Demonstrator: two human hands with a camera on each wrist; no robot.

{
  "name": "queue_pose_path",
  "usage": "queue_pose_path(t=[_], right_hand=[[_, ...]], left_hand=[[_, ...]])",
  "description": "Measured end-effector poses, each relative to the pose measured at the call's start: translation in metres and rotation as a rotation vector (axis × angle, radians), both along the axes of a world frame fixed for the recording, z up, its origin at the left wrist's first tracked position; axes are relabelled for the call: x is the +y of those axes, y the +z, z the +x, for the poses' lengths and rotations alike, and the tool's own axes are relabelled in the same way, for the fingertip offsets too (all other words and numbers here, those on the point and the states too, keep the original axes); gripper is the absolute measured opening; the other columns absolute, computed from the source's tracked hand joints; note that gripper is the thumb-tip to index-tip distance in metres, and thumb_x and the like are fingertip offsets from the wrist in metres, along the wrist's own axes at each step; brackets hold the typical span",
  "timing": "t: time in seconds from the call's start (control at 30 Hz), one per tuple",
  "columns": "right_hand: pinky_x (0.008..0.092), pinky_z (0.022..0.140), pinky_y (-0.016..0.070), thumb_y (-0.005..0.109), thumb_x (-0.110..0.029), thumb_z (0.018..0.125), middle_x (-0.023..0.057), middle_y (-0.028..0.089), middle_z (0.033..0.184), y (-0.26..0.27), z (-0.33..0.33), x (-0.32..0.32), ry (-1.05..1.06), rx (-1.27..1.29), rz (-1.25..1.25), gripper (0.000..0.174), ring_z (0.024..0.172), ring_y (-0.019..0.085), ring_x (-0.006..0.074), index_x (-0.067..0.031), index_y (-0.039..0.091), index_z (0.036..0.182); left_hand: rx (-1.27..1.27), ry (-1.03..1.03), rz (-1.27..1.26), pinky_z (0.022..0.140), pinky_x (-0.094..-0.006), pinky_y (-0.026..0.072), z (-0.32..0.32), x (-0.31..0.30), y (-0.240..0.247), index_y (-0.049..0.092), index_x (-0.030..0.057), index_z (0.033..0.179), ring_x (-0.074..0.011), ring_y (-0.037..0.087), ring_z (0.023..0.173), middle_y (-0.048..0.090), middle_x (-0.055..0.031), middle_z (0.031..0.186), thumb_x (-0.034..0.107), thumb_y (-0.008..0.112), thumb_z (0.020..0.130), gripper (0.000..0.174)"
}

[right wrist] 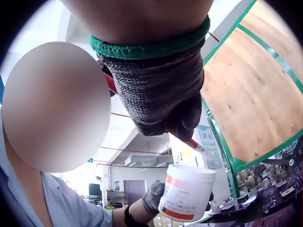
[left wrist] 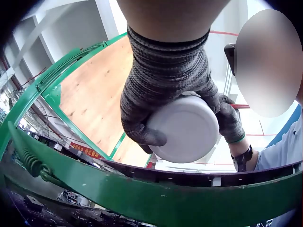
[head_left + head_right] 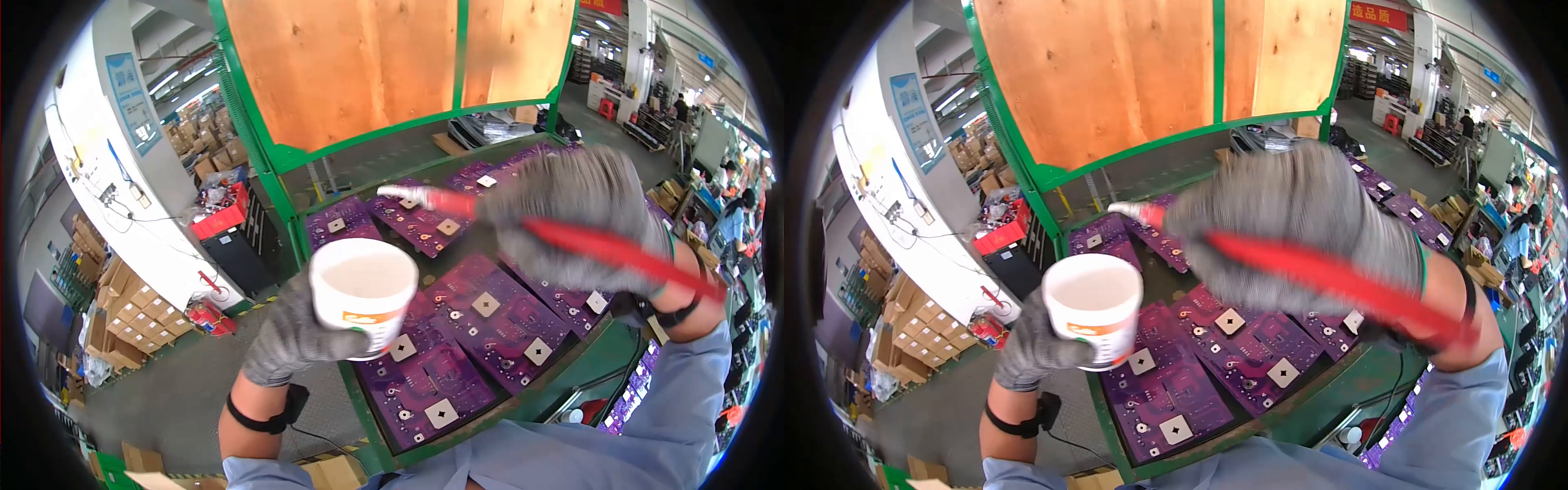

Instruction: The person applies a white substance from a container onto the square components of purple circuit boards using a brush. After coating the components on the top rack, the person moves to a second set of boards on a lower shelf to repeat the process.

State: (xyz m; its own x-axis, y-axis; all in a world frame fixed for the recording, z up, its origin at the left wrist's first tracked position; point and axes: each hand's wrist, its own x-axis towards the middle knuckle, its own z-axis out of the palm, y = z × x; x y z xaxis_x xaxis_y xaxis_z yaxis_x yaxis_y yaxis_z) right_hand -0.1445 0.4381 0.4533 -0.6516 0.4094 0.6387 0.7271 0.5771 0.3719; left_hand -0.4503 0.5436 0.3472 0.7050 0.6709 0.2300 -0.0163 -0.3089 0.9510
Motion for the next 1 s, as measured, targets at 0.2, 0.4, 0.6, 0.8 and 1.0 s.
queue_pose_path(t=[0.2, 0.4, 0.6, 0.8, 1.0], right_hand=[[0.0258, 0.048, 0.0516, 0.067, -0.025, 0.095, 0.0057, 0.069, 0.077, -0.01, 0.024, 0.112, -0.113, 0.997, -0.907, 0.022, 0.056, 0.064, 0.0118, -0.0028, 0.064, 0.093], [0.0272, 0.044, 0.0536, 0.067, -0.025, 0.095, 0.0104, 0.072, 0.079, -0.042, 0.026, 0.195, -0.242, 1.079, -1.024, 0.025, 0.055, 0.067, 0.0156, -0.0002, 0.064, 0.095], [0.0276, 0.049, 0.0556, 0.075, -0.025, 0.089, 0.0075, 0.071, 0.078, -0.051, 0.028, 0.21, -0.31, 0.878, -1.12, 0.024, 0.058, 0.067, 0.0148, -0.0029, 0.065, 0.09], [0.0287, 0.05, 0.0562, 0.078, -0.021, 0.086, 0.0078, 0.07, 0.075, -0.056, 0.028, 0.212, -0.294, 0.924, -1.059, 0.024, 0.058, 0.067, 0.0159, -0.0031, 0.062, 0.087], [0.0273, 0.05, 0.0521, 0.081, -0.021, 0.083, 0.0054, 0.068, 0.074, -0.051, 0.021, 0.209, -0.384, 0.747, -1.004, 0.027, 0.06, 0.065, 0.0131, -0.0047, 0.061, 0.091]], left_hand=[[-0.084, 0.199, 0.045, 0.099, -0.037, 0.0518, -0.043, 0.009, -0.01, 0.053, -0.0021, 0.135, -0.0212, 0.066, 0.113, 0.068, -0.0117, 0.124, 0.038, 0.097, 0.055, 0.099], [-0.069, 0.329, 0.076, 0.096, -0.0362, 0.0521, -0.064, -0.002, -0.03, 0.056, -0.0026, 0.131, -0.0197, 0.067, 0.109, 0.07, -0.0117, 0.119, 0.04, 0.096, 0.054, 0.096], [-0.056, 0.391, 0.093, 0.094, -0.0357, 0.0522, -0.074, 0.004, -0.036, 0.056, -0.0035, 0.129, -0.0197, 0.067, 0.106, 0.07, -0.0115, 0.116, 0.042, 0.098, 0.052, 0.098], [-0.055, 0.388, 0.106, 0.093, -0.0355, 0.0523, -0.07, 0.011, -0.037, 0.056, -0.0043, 0.128, -0.0198, 0.067, 0.106, 0.07, -0.0115, 0.117, 0.05, 0.096, 0.053, 0.101], [-0.015, 0.424, 0.243, 0.097, -0.0377, 0.051, -0.076, 0.018, -0.047, 0.055, -0.0044, 0.13, -0.0222, 0.066, 0.11, 0.068, -0.0135, 0.121, 0.059, 0.093, 0.056, 0.105]])
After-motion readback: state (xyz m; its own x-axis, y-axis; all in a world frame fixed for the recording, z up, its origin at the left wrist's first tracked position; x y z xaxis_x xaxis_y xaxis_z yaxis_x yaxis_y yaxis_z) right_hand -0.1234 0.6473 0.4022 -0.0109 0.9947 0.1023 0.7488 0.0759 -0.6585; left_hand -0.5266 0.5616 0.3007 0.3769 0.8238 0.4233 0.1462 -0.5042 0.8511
